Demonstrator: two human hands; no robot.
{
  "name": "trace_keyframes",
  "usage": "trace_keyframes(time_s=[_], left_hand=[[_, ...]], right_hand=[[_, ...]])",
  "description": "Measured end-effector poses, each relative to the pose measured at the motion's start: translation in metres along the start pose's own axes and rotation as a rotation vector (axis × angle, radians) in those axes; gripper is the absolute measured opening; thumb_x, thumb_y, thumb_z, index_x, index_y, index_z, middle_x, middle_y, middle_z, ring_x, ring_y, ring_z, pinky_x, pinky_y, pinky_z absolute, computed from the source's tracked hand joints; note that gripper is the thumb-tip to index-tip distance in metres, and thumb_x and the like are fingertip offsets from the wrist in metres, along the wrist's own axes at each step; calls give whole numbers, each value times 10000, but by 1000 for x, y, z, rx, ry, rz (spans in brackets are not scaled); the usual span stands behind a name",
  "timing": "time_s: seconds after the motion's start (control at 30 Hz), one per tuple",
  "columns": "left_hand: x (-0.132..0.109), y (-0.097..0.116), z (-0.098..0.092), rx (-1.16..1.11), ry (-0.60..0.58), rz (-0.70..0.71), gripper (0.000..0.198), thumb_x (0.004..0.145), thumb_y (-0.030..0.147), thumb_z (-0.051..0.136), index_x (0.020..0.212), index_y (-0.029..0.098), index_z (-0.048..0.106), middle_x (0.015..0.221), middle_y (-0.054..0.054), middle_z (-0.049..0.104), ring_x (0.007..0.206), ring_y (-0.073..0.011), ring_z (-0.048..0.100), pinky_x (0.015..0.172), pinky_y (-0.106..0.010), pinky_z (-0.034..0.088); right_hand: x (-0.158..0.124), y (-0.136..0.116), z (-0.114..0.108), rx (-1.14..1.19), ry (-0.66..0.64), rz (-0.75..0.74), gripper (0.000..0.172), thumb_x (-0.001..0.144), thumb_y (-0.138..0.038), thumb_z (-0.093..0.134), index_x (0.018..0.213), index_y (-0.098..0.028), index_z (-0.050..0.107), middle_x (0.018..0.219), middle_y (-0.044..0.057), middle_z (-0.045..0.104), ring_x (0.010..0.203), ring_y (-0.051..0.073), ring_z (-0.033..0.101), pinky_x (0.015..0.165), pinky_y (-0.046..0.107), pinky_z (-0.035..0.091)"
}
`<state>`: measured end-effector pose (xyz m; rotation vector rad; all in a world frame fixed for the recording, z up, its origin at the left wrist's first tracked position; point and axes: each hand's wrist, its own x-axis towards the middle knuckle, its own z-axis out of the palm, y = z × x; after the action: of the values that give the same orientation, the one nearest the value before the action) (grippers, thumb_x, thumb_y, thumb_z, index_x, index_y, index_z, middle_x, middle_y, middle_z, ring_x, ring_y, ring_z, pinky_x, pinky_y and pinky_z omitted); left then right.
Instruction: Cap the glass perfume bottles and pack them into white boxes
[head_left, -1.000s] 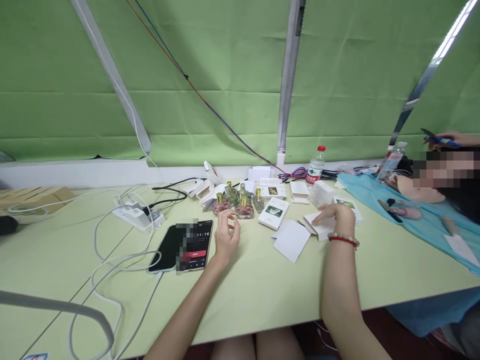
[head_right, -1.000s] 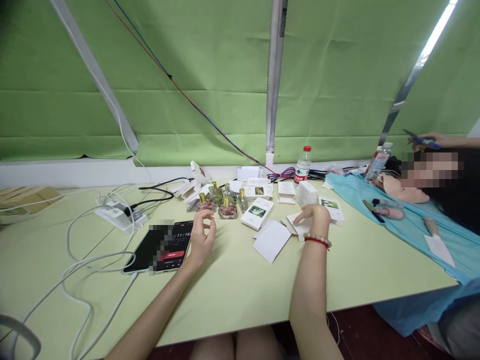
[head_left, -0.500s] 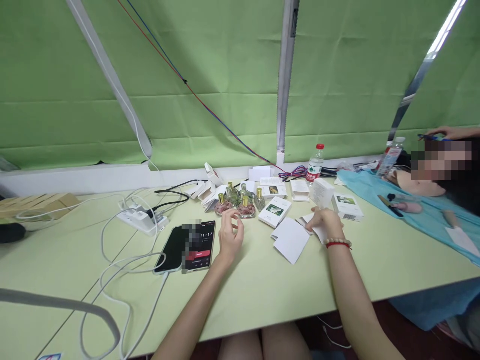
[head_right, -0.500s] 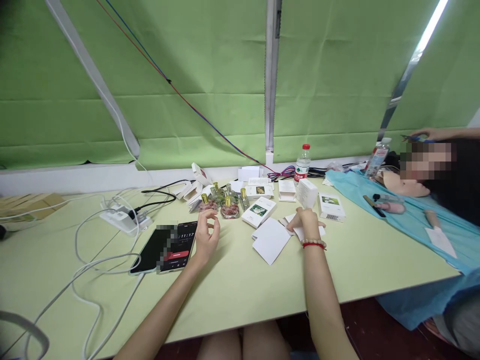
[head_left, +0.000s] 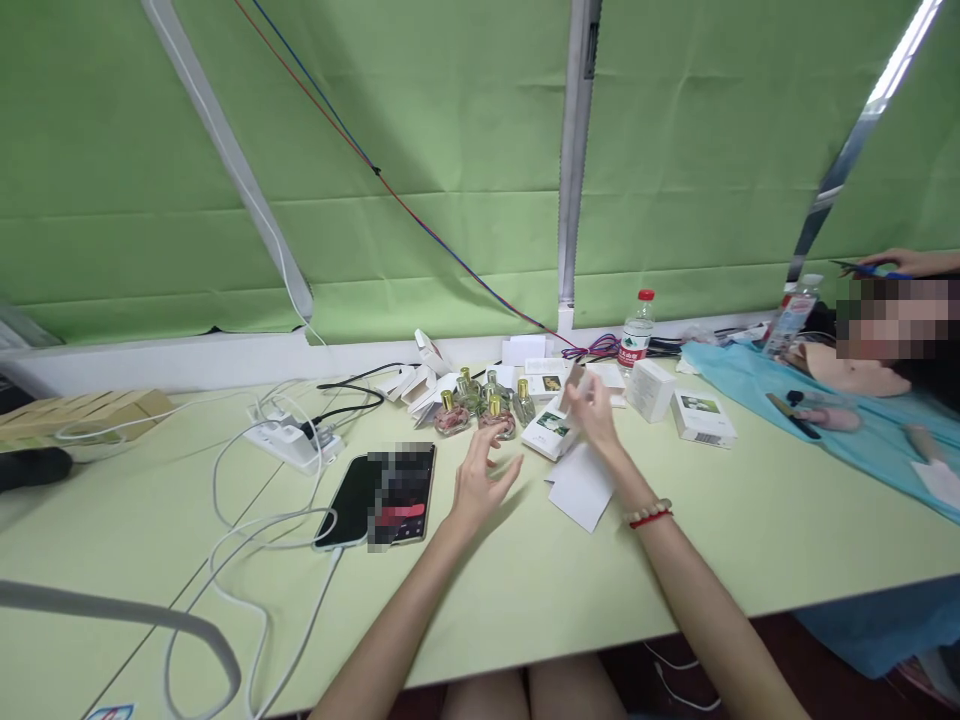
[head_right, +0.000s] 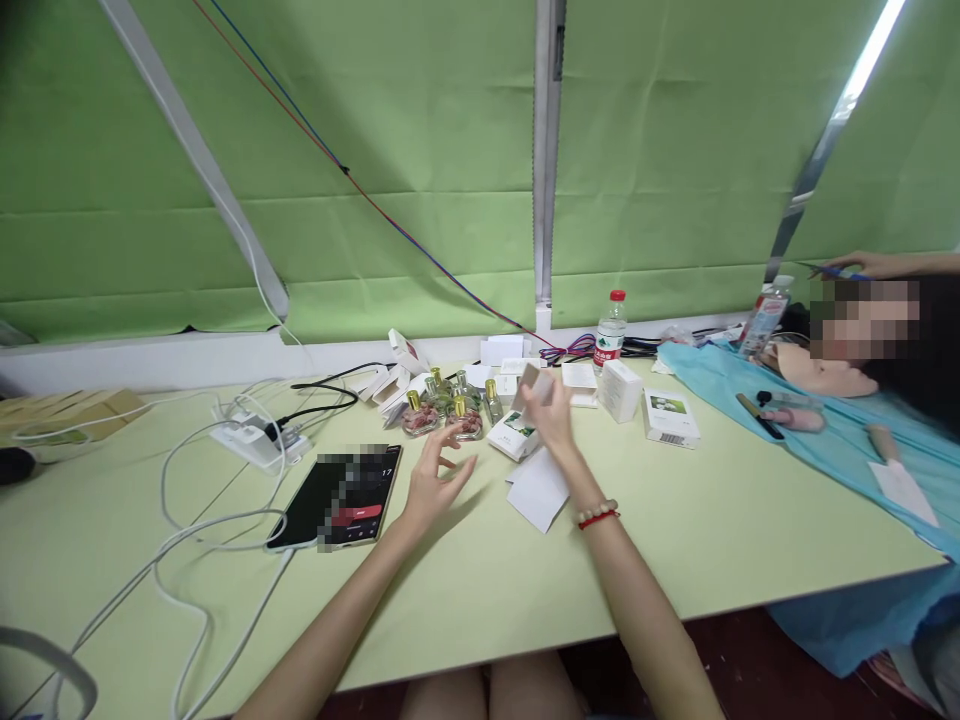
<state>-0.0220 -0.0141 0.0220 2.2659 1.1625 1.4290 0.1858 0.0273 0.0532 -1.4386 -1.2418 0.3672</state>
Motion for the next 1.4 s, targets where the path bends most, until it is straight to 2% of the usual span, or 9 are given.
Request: trace_keyframes(time_s=[0.1,0.2,0.3,0.4,0.57,0.73,0.93,1.07,1.4], left_hand=[[-1,0,1,-65,-32,-80,724,744,360,666,1371,265,315,1378,-124,425,1187,-230,493,834,-343,523],[-1,1,0,-177,-5,-155,794,659,383,730,1353,247,368,1384,-123,434,1275,-275,421,967,-426,448],[1,5,-1,-387,36,-285,770,620,399,754,1304,230,444,1319,-124,510,1205,-274,493,958,-408,447],[3,8,-1,-659,81,-495,612,715,492,657,1236,205,514,1218,-118,601,1117,-254,563,941,-375,452],[7,8,2,-982,167,-760,549,797,566,531,1206,202,572,1321,-73,552,1234,-248,490,1038,-347,386],[13,13,2,-1170,142,-793,547,854,570,422,1219,195,580,1308,-52,566,1238,-246,494,1063,-365,382],[12,12,0,-1155,81,-822,580,846,615,397,1198,202,602,1238,-55,619,1197,-258,527,1036,-375,396],[12,8,3,-1089,92,-796,552,805,572,513,1205,199,590,1216,-61,631,1151,-251,558,993,-359,420],[11,5,2,-1093,110,-808,581,810,619,482,1162,178,621,1228,-78,623,1173,-250,543,993,-346,420]], right_hand=[[-30,-13,33,120,-253,-58,685,755,-675,401,1191,-163,531,1142,135,506,1051,255,533,915,385,442],[-53,-19,47,160,-425,-146,610,830,-636,337,1231,-219,532,1129,94,541,1071,242,530,934,382,423],[-62,-19,47,166,-447,-152,599,873,-612,246,1213,-224,551,1122,82,569,1066,246,538,921,394,428],[-68,-18,48,127,-429,-140,605,835,-608,351,1265,-211,504,1187,102,542,1082,266,535,894,409,452],[-84,-21,57,42,-376,-234,918,691,-501,618,1446,-155,228,1415,152,376,1275,299,395,998,444,403],[-88,-19,59,27,-337,-237,879,729,-430,593,1465,-160,196,1452,145,356,1285,295,403,978,455,430],[-84,-13,56,35,-410,-288,727,831,-503,431,1459,-182,253,1451,103,386,1292,280,407,1013,443,392],[-83,-11,56,37,-421,-298,689,863,-539,348,1454,-191,280,1444,87,402,1300,264,402,1020,414,382],[-82,-14,56,9,-424,-288,667,859,-478,404,1446,-180,297,1424,100,427,1294,260,411,1055,415,349]])
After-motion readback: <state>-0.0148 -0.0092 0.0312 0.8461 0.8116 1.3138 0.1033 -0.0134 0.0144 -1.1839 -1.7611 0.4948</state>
